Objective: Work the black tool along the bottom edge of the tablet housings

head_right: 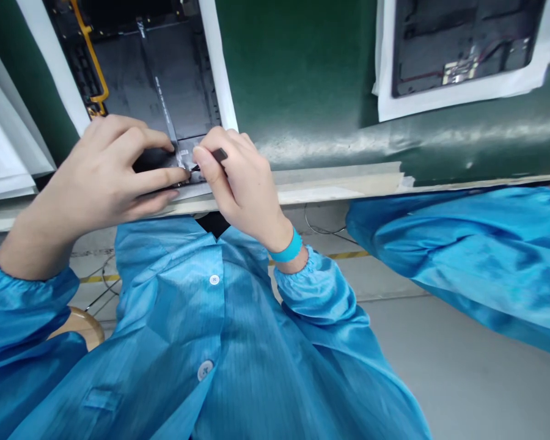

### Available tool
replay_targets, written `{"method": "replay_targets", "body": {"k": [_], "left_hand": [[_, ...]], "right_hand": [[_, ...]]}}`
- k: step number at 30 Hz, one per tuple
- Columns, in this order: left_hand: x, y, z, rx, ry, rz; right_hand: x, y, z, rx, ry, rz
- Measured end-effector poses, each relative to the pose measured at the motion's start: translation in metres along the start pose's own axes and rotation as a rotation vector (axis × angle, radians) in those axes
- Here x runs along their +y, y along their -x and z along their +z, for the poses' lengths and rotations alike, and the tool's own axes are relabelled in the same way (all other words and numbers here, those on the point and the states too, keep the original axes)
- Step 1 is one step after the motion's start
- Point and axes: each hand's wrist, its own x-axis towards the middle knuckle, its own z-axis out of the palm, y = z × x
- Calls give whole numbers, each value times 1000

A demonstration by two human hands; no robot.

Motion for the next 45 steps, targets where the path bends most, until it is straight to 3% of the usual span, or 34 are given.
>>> {"method": "replay_targets", "body": {"k": [14, 24, 30, 45], "left_hand": [[-4, 5, 3, 27, -144, 43], [-8, 9, 4, 91, -260, 192], [-6, 7, 3, 30, -162, 94], [6, 5, 2, 57, -154, 4]], "right_hand": [[-1, -1, 1, 27, 11, -27], [-2, -2, 1, 15, 24, -23], [-1, -2, 1, 25, 11, -43], [2, -19, -5, -94, 148, -83]]}}
